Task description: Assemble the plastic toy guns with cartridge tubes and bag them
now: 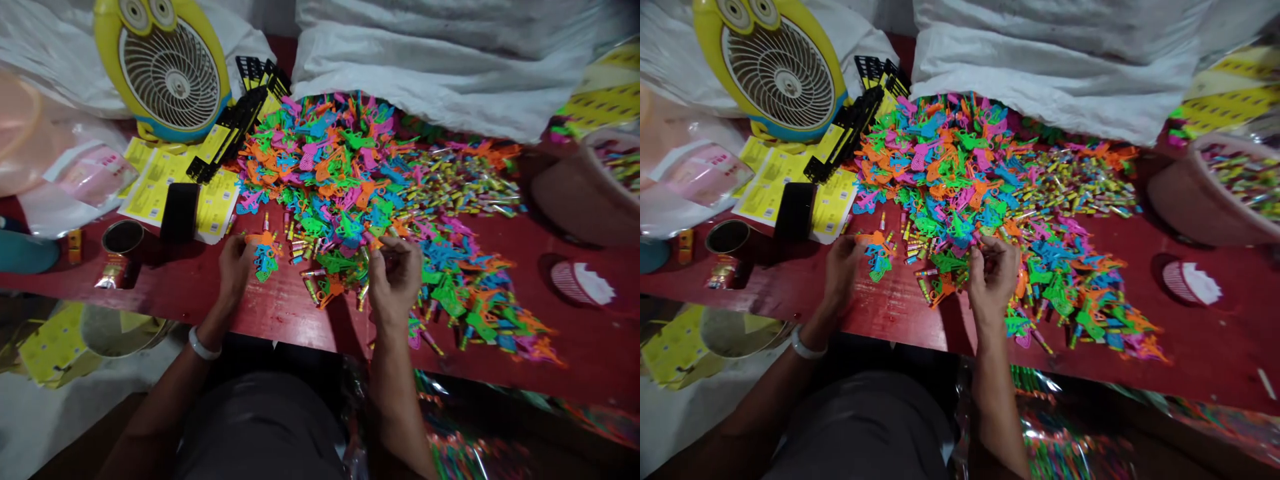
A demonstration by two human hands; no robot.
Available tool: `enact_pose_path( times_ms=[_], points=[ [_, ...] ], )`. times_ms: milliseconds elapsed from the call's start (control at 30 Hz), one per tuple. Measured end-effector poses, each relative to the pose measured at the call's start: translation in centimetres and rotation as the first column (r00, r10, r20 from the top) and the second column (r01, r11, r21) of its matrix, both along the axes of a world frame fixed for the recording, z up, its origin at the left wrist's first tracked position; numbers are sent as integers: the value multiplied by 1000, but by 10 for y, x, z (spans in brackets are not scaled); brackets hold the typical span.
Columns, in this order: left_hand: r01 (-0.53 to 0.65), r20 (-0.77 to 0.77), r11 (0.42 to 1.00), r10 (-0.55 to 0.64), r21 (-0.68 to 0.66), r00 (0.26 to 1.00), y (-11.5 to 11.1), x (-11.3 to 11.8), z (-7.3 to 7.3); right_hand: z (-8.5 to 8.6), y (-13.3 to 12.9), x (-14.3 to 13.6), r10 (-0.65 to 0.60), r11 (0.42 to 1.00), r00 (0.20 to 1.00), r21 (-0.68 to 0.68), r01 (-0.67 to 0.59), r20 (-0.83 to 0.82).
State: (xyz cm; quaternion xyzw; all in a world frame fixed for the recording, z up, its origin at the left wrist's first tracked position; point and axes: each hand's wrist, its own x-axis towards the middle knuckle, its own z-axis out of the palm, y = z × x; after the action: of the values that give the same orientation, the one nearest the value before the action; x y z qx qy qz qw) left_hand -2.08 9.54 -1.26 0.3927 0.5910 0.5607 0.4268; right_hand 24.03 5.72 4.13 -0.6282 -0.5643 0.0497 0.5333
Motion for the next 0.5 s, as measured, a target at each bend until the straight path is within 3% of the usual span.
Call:
enact_pose_path(
  times_ms=[100,200,267,333,400,500],
  points=[
    [33,37,996,-36,84,999,-13,1,17,-3,-16,-20,139,979,976,-125,-162,-170],
    [161,-25,971,-159,178,987,-26,10,25,-11,-23,-52,324,839,852,-292,-460,-412],
    [268,-91,941,-254,207,963,-35,17,23,-21,-23,-71,391,736,728,-284,-615,-563],
    [323,-105,933,-310,156,945,-42,22,18,-33,-22,-83,398,697,662,-260,-669,-636],
    [284,-54,957,-281,58,958,-48,23,11,-43,-21,-86,341,742,707,-285,-607,-620],
    [275,44,960,-273,-54,961,-54,23,5,-52,-24,-85,248,870,862,-289,-399,-442]
  ],
)
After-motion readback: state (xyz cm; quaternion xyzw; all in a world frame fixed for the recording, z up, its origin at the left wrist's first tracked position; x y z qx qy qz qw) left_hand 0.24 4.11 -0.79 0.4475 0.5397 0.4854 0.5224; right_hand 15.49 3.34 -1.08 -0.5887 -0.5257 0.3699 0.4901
